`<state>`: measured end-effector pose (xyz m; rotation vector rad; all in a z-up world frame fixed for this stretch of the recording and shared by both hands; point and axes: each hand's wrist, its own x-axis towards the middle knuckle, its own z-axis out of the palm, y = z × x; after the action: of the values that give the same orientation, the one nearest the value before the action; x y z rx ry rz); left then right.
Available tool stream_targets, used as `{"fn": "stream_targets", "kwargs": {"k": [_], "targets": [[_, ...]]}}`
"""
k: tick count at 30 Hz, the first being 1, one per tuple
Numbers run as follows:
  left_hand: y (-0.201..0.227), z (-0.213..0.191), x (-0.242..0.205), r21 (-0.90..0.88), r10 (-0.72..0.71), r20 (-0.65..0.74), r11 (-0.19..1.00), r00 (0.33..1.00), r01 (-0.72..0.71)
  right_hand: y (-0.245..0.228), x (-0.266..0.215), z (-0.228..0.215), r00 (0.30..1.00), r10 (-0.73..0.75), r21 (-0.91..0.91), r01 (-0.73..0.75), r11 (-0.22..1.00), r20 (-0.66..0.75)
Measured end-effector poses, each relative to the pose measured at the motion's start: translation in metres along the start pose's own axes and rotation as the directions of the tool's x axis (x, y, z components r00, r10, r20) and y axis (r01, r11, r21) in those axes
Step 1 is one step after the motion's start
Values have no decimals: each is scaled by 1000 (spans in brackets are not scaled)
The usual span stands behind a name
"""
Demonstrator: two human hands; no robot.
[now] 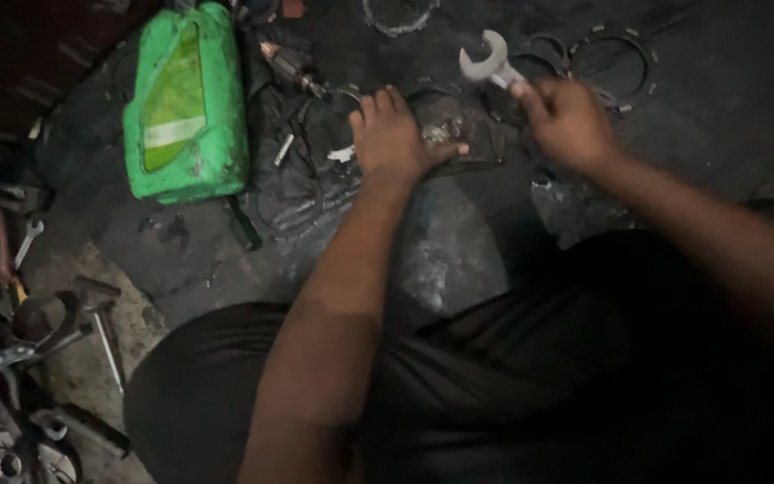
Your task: The person assembles clutch plates into a metal housing by hand, using a wrench to align the components on the floor. They handle multiple circular friction and steel plates, placing them into the assembly one at a time.
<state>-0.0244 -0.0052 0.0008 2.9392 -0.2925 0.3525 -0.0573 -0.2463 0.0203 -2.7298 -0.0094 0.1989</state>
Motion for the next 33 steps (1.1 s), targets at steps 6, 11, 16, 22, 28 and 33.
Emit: {"fn": "stream_targets", "kwargs": {"k": [6, 11, 16, 22, 28, 33], "targets": [[-2, -3, 1, -34, -78, 254, 995, 964, 90, 6, 14, -4, 997, -77, 85, 78, 993, -11], [-7, 5, -6, -39, 53, -35, 998, 998, -54, -3, -2, 8, 943, 121, 28, -136, 990, 310], [-6, -5, -9, -79, 26, 61, 997, 998, -21, 7, 4, -4, 990, 85, 157, -103, 982, 117], [-2, -4, 0, -75, 39, 146, 997, 989, -28, 45, 18, 6, 956, 31, 165, -82, 983, 290], [-9, -16, 6, -113, 104, 236, 990, 966, -78, 49, 40, -29, 994, 90, 63, -94, 994, 63], [6, -22, 14, -53, 38, 450, 998, 892, -16, 41, 38, -36, 937, -306, -81, 296, 952, -170]]}}
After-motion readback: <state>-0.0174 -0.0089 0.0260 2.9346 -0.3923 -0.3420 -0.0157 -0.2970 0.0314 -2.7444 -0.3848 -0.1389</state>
